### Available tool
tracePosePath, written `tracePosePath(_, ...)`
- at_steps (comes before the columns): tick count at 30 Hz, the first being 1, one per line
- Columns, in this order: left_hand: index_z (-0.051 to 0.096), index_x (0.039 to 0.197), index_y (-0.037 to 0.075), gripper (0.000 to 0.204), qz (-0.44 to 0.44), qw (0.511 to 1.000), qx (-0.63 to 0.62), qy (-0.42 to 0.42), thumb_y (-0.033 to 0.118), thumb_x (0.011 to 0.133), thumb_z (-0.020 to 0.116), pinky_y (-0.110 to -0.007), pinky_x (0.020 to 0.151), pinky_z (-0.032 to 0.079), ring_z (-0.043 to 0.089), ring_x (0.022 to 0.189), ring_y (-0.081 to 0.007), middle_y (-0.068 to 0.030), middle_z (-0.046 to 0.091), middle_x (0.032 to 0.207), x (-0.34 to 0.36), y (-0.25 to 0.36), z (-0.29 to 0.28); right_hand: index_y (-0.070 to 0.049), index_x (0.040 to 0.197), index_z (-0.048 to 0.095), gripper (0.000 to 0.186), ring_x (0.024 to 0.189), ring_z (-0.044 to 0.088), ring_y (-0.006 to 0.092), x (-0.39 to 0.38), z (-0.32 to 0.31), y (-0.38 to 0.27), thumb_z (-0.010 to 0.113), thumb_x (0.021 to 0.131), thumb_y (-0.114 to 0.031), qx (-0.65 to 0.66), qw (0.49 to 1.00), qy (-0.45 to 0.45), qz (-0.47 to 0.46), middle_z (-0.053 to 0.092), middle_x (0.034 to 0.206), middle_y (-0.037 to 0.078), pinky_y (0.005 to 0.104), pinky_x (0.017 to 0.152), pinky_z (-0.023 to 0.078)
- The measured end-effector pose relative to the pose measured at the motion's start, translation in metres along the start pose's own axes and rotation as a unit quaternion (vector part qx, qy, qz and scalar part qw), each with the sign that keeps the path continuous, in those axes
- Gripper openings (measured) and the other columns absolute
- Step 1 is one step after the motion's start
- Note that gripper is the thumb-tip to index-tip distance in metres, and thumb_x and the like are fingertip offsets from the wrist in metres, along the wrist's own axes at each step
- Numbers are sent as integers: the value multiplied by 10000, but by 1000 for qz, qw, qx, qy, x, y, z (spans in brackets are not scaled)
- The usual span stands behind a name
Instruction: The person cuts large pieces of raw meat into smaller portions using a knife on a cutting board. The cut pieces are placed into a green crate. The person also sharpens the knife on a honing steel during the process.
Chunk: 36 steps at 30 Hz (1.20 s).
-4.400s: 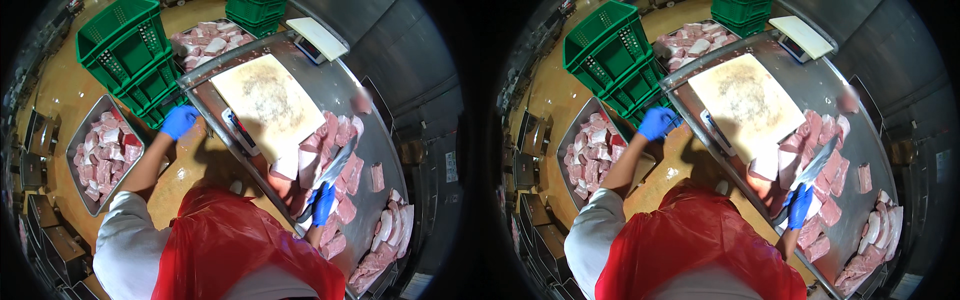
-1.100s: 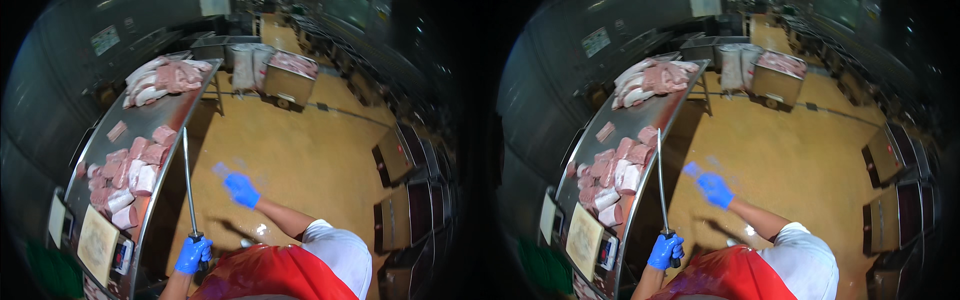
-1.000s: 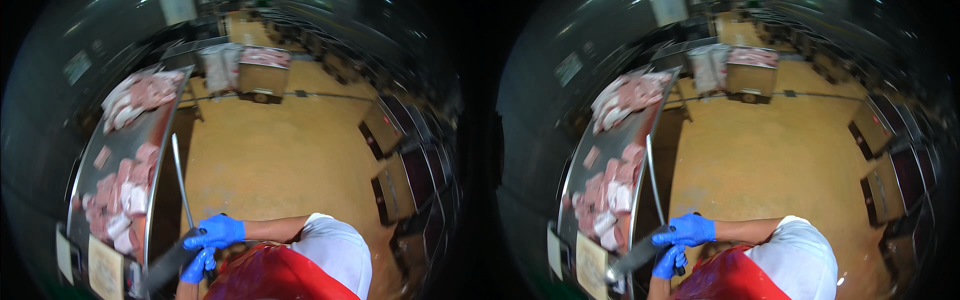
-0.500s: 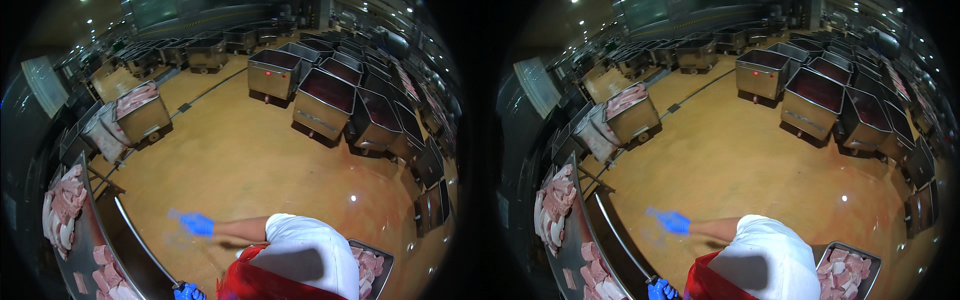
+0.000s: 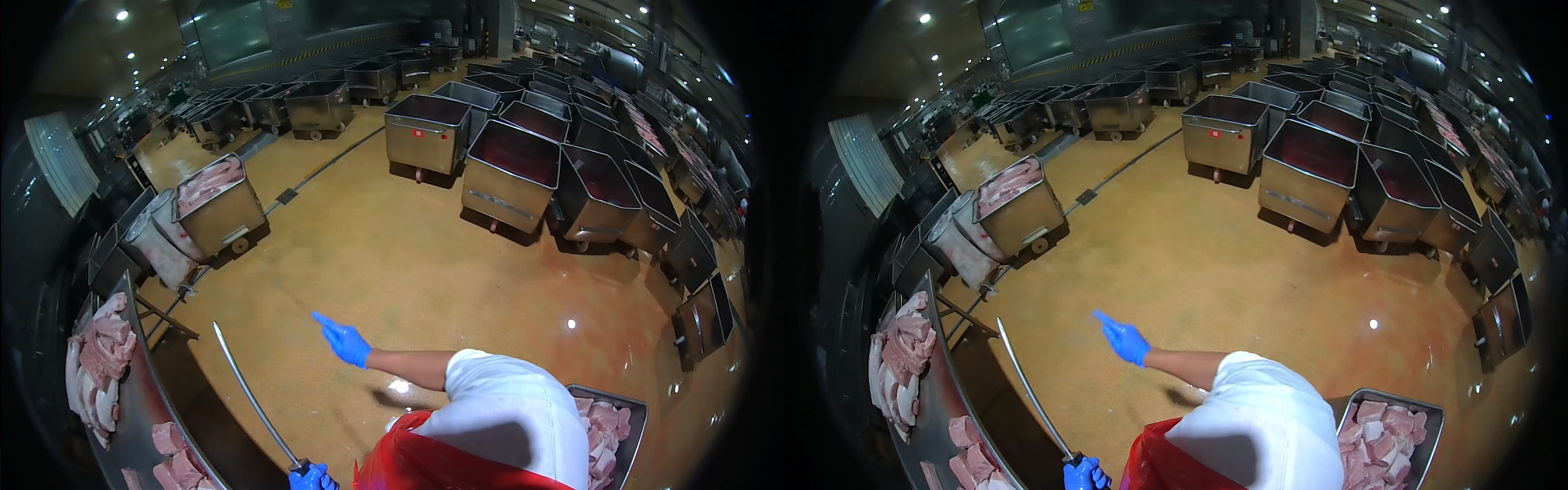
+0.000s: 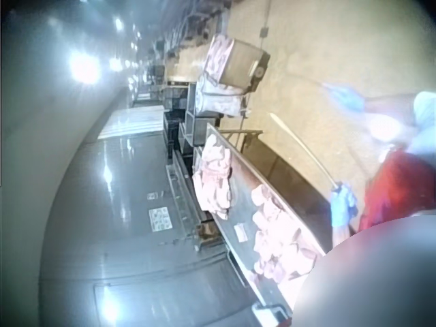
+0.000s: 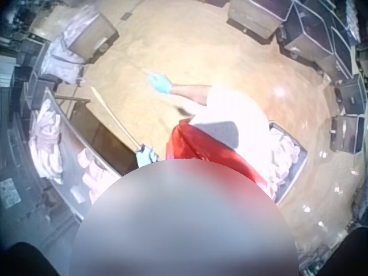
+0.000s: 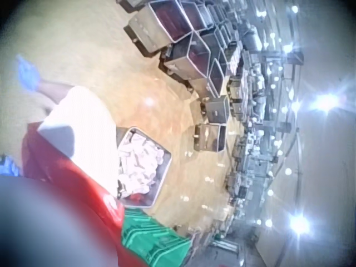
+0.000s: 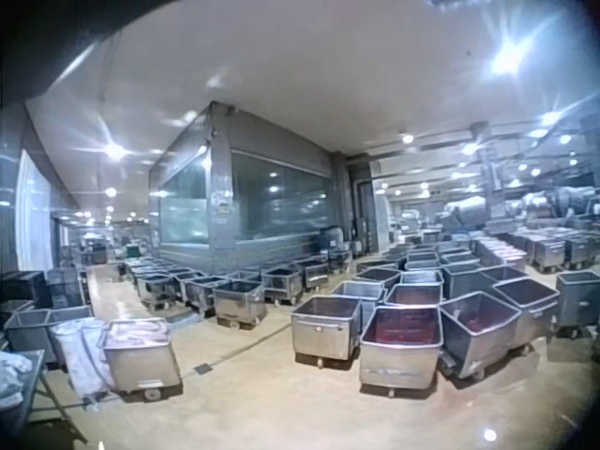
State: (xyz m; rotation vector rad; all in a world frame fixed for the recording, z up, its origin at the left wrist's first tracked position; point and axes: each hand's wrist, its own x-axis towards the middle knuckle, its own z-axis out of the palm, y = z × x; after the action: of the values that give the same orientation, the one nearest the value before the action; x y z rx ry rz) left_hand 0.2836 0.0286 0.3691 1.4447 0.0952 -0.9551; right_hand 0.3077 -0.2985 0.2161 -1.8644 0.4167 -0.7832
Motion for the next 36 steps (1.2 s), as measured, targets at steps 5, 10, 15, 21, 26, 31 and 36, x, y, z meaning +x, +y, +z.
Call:
tracePosePath(5,448,748,186,285,-34,999,-35,-10,227,995,584,-260,362,301,386,409,-81,45,395,522,15,-13,-8,-187,1540,412,523,750,581,206,-67,76,-81,497,1028,-254,-45,917,-203,-341,659,1267,98,311,675,507)
tracePosePath(10,482,774,89,175,-2,993,118,18,6,835,623,-283,365,368,424,381,-129,0,433,526,47,-21,-71,-117,1438,498,441,896,621,323,71,61,8,467,1022,-260,-47,983,-111,-142,633,1302,159,414,773,521)
tracePosePath(15,654,733,42,117,325,728,503,334,142,789,678,-464,577,483,599,610,-419,-207,606,650,34,-49,-125,-41,1293,544,310,873,665,405,123,29,-102,469,1016,-159,-49,974,59,-213,657,1084,237,455,752,526)
tracePosePath(21,764,873,135,120,220,687,490,490,220,806,711,-466,595,508,658,664,-388,-182,673,750,2,-40,-136,-3,972,586,44,679,609,351,-61,117,-54,550,952,-17,75,971,-152,-166,611,798,196,413,606,479)
tracePosePath(26,736,867,105,125,230,616,517,548,184,772,718,-468,656,528,647,668,-401,-186,660,736,-56,-10,-126,-13,939,577,90,595,563,170,-13,164,-125,542,997,-72,146,936,-155,-280,560,679,81,347,540,455)
tracePosePath(31,715,835,62,107,283,554,488,612,157,786,715,-451,629,507,627,628,-404,-208,621,687,-99,3,-118,-26,1024,564,78,574,529,120,26,185,-252,523,1021,-92,389,895,-160,-151,560,668,49,312,512,420)
tracePosePath(36,724,857,72,117,204,541,478,661,169,792,718,-451,569,472,626,619,-397,-221,635,731,-126,7,-119,-40,925,574,86,671,577,424,-60,220,-61,567,969,-113,73,819,-404,-400,581,755,222,496,583,446)
